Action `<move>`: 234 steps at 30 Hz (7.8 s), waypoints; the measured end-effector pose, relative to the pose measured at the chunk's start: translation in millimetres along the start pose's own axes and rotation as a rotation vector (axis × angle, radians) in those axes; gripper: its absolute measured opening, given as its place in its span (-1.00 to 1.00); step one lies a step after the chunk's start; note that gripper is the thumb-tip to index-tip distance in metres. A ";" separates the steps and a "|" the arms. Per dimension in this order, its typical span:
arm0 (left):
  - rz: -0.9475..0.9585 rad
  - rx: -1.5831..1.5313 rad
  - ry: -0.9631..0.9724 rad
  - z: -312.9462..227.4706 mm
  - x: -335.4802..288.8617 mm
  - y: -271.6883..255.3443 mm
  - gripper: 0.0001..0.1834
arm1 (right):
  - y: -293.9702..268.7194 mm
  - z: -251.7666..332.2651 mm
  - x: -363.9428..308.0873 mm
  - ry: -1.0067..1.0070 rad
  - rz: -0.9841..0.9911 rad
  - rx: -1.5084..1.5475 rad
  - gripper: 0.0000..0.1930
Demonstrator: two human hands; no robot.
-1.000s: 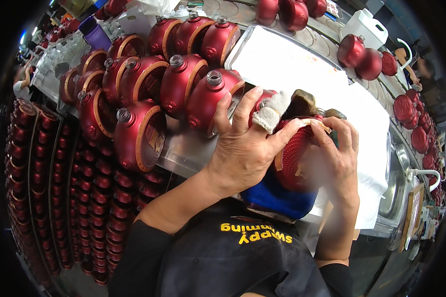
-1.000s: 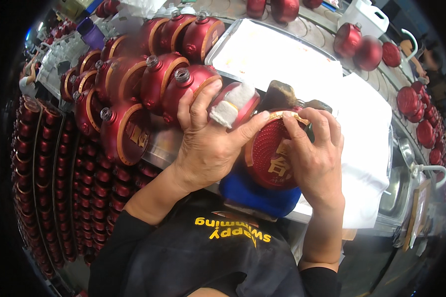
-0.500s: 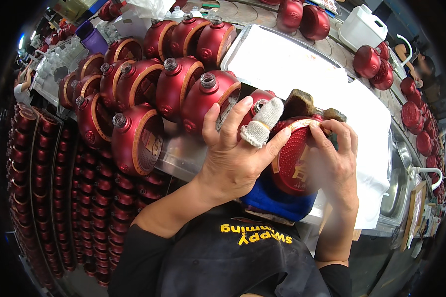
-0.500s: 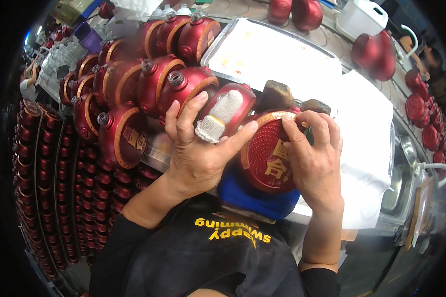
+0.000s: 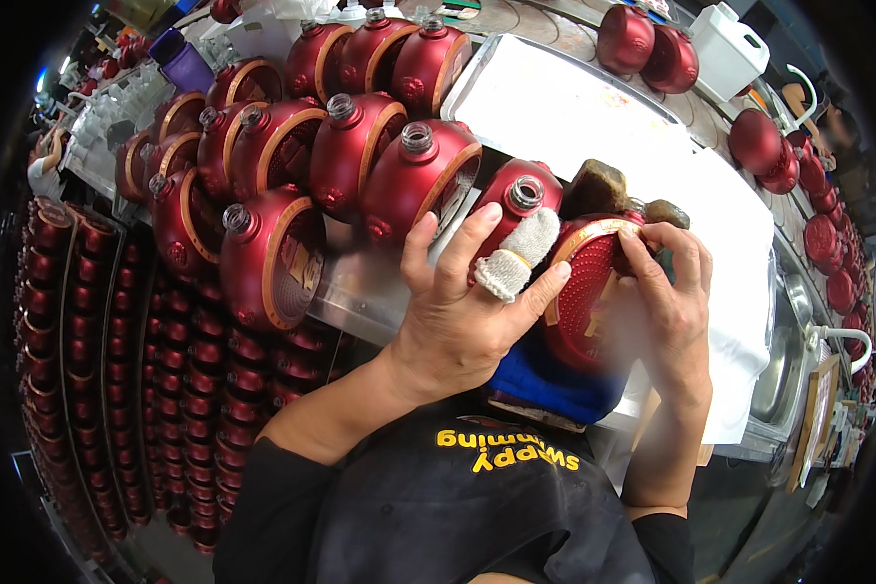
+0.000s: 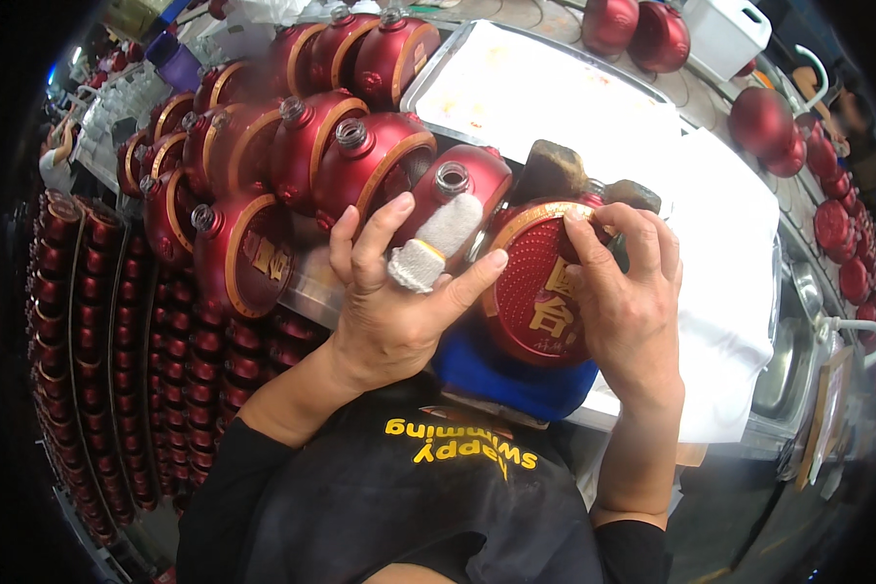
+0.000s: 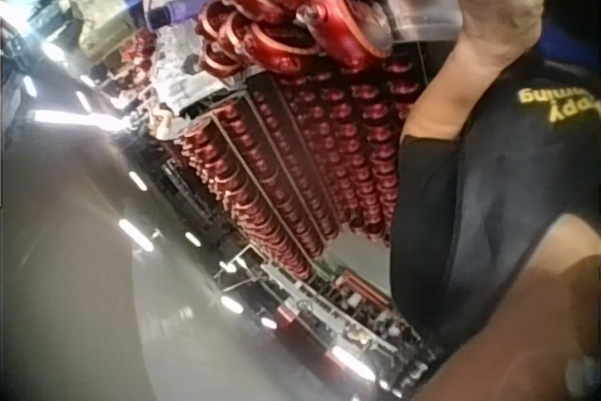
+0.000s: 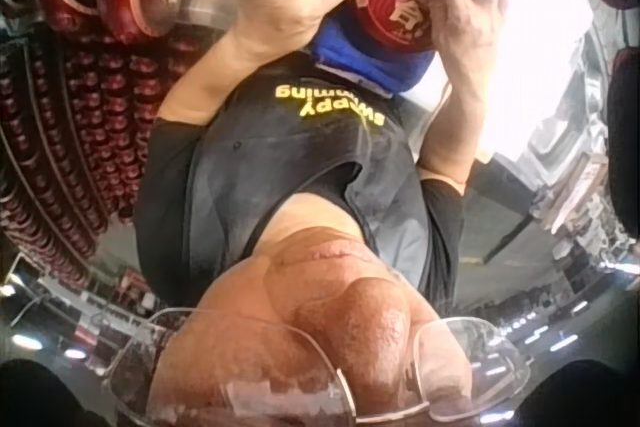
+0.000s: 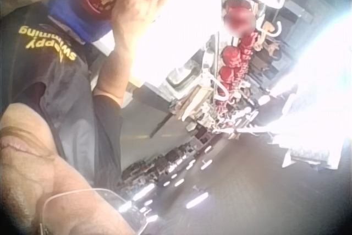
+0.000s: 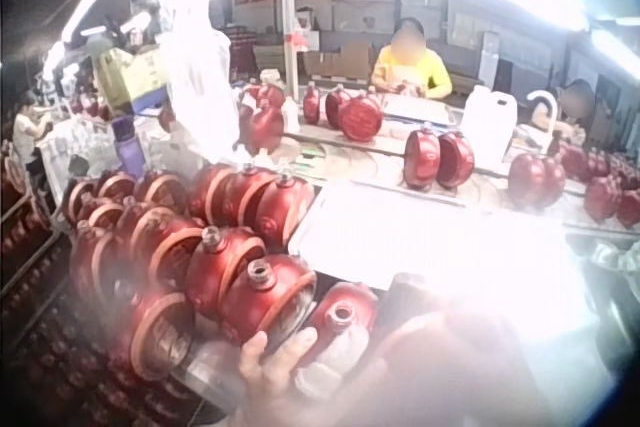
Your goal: The person applies gold decorative stickers to the bottom of red spherical ornaments on a production line. They peel each sticker from a sheet, place it on the ornament, and press it down to adhere. The person handles one ornament at a time, rotating it to ensure the sticker is properly applied.
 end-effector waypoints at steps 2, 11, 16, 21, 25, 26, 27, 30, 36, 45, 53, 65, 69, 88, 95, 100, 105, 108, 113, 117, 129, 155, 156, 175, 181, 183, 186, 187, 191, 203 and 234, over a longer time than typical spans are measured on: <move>0.015 0.000 -0.005 0.9 -3.1 0.5 -0.64 | 0.3 0.0 -0.1 -0.004 0.002 -0.004 -0.48; -0.019 -0.110 -0.119 0.8 -13.7 -3.1 -0.63 | -1.1 0.1 -1.0 -0.017 -0.005 0.014 -0.50; -0.025 -0.115 -0.102 -8.5 -21.0 -0.9 -0.62 | -1.3 0.9 -1.3 -0.002 -0.001 0.020 -0.54; -0.017 -0.113 -0.086 -10.9 -23.0 1.1 -0.63 | -1.1 1.1 -1.7 0.005 -0.005 0.025 -0.55; -0.006 -0.126 -0.078 -11.5 -22.3 -0.3 -0.62 | -0.9 1.1 -1.6 0.007 -0.004 0.028 -0.55; -0.002 -0.116 -0.072 -11.6 -22.0 -0.9 -0.60 | -0.9 1.1 -1.6 0.008 0.002 0.025 -0.55; 0.006 -0.104 -0.058 -11.8 -21.8 -1.3 -0.57 | -1.1 0.8 -1.5 0.016 0.009 0.023 -0.55; 0.017 -0.078 -0.047 -12.9 -21.0 -1.7 -0.52 | -2.1 1.6 -1.0 0.007 0.006 0.018 -0.55; 0.008 -0.089 -0.054 -13.7 -22.7 -0.1 -0.50 | -1.2 1.4 -1.4 0.011 0.008 0.026 -0.54; -0.054 -0.127 -0.081 -18.4 -32.5 -2.6 -0.49 | -16.6 -2.7 -9.8 0.066 -0.029 0.028 -0.41; -0.055 -0.113 -0.065 -16.8 -31.3 -0.1 -0.48 | -26.2 -3.2 -25.5 0.115 -0.149 0.036 -0.46; -0.111 -0.313 -0.121 -10.8 -54.6 -0.5 -0.56 | -37.7 48.8 -50.1 0.278 -0.187 0.396 -0.50; -0.138 -0.354 -0.112 -7.7 -58.9 2.8 -0.55 | -36.0 78.2 -43.8 0.084 -0.167 0.233 -0.53; -0.184 -0.371 -0.104 -4.1 -59.7 8.3 -0.65 | -14.8 108.9 -34.7 -0.039 -0.012 -0.053 -0.63; -0.184 -0.359 -0.093 -4.3 -60.9 9.6 -0.64 | -15.6 107.4 -36.4 -0.017 -0.051 -0.050 -0.60; -0.175 -0.362 -0.094 -4.9 -62.2 10.3 -0.62 | -16.1 104.5 -39.0 0.028 -0.061 -0.021 -0.57; -0.160 -0.349 -0.096 -4.5 -60.3 8.1 -0.62 | -20.1 97.7 -44.1 0.134 -0.066 0.022 -0.56; -0.167 -0.323 -0.110 -6.8 -57.0 6.9 -0.63 | -24.4 92.4 -45.2 0.178 -0.093 0.047 -0.56; -0.177 -0.273 -0.077 -12.3 -50.8 7.0 -0.62 | -31.2 87.0 -44.0 0.239 -0.113 0.056 -0.59; -0.196 -0.265 -0.091 -10.4 -49.0 5.4 -0.61 | -38.9 77.6 -42.4 0.263 -0.152 0.056 -0.64; -0.072 -0.209 -0.132 -4.7 -14.1 -2.1 -0.51 | -40.0 23.4 -53.0 0.397 -0.212 0.057 -0.60; 0.185 -0.142 0.072 -8.4 58.2 23.4 -0.41 | -9.6 -32.6 -43.1 0.321 -0.073 0.144 -0.36; 0.193 -0.147 0.086 -8.6 59.8 24.3 -0.42 | -9.9 -32.6 -43.1 0.319 -0.059 0.147 -0.36; 0.144 -0.239 0.048 -0.8 59.5 2.7 -0.31 | -11.4 -36.5 -42.1 0.293 -0.031 0.165 -0.36; 0.103 -0.143 -0.097 -10.3 -1.0 -22.1 -0.34 | -8.1 -39.9 -46.8 0.299 -0.016 0.208 -0.36; 0.049 -0.089 -0.124 -19.2 -18.0 -17.7 -0.37 | -6.9 -40.4 -48.5 0.315 -0.005 0.208 -0.37; 0.030 -0.043 -0.115 -25.1 -35.1 -10.9 -0.41 | -6.5 -40.5 -49.7 0.324 0.003 0.200 -0.38; 0.018 -0.045 -0.116 -25.1 -38.5 -9.3 -0.41 | -6.6 -40.4 -49.8 0.319 0.001 0.197 -0.40; 0.052 0.022 -0.005 -26.5 -44.6 -4.2 -0.34 | -6.7 -41.7 -50.9 0.330 0.007 0.186 -0.42; 0.046 -0.017 0.004 -30.1 -43.6 -5.2 -0.30 | -7.1 -40.3 -51.1 0.354 0.002 0.204 -0.47; 0.364 -0.294 0.257 -48.2 93.2 47.1 -0.33 | -9.1 -59.5 -97.5 0.797 -0.124 0.844 -0.71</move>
Point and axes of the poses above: each hand's wrist, its own x-axis towards the middle knuckle, its own y-axis out of the palm, z = x × y, the point moved 4 cm from there along x, towards the middle knuckle, and after that the axes turned 12 degrees about -z, right-handed, at the moved point
